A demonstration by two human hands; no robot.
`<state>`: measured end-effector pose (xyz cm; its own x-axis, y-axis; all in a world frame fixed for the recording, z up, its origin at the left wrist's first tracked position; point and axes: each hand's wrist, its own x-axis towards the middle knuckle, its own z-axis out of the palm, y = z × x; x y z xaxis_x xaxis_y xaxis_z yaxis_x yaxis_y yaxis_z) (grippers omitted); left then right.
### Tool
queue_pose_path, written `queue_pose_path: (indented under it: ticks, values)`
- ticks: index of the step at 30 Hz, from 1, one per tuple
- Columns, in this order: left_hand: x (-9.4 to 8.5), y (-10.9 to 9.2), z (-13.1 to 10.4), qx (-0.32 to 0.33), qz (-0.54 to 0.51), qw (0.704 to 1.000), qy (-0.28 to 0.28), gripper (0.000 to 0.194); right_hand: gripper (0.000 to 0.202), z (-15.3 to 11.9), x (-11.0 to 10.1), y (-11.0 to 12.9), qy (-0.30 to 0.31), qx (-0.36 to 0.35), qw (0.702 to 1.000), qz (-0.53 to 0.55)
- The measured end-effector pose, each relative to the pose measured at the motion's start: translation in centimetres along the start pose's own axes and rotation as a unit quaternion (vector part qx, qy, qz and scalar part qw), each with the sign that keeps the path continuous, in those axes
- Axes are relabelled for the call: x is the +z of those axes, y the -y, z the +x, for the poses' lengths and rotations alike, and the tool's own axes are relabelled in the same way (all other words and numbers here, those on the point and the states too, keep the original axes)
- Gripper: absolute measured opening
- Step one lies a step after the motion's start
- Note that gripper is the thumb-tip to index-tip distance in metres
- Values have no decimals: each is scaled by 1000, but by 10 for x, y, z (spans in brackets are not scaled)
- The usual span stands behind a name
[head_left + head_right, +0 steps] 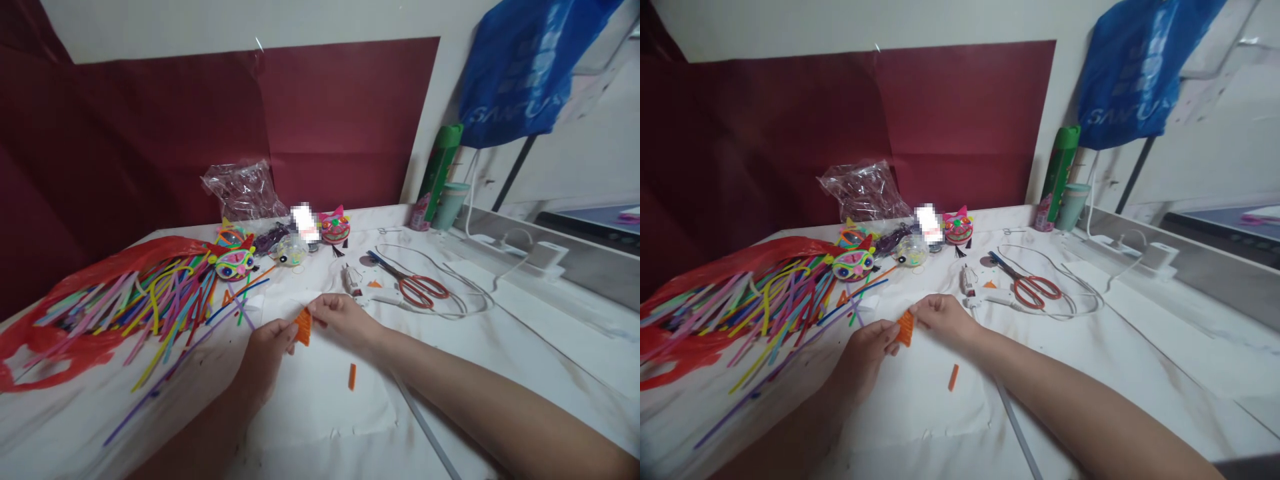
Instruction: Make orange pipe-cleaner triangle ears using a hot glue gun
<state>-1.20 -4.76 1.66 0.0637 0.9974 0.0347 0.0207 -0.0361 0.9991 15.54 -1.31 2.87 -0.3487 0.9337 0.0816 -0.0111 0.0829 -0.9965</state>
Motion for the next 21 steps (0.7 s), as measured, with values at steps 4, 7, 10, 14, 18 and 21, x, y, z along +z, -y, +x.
queue_pose_path:
  ticks: [4, 7, 10, 14, 18, 21]
  values:
    - [0, 3, 4, -13, -71, 997, -17, 27, 29, -2, 2, -2, 45, 62, 997, 28]
    - [0, 6, 7, -11, -93, 995, -27, 29, 20, -5, 5, -3, 67, 79, 994, 29]
    - [-4, 5, 11, 8, -108, 988, -108, 32, 20, -5, 4, -7, 56, 91, 994, -11]
    - [-11, 0, 16, 43, -110, 977, -179, 29, 16, 2, -2, -18, 44, 40, 989, -136]
    - [-18, 0, 19, 67, -90, 975, -194, 27, 10, 8, -17, -9, -19, -31, 971, -235]
    - [-22, 0, 21, 88, -84, 970, -208, 23, 13, 6, -31, 16, -22, -59, 965, -254]
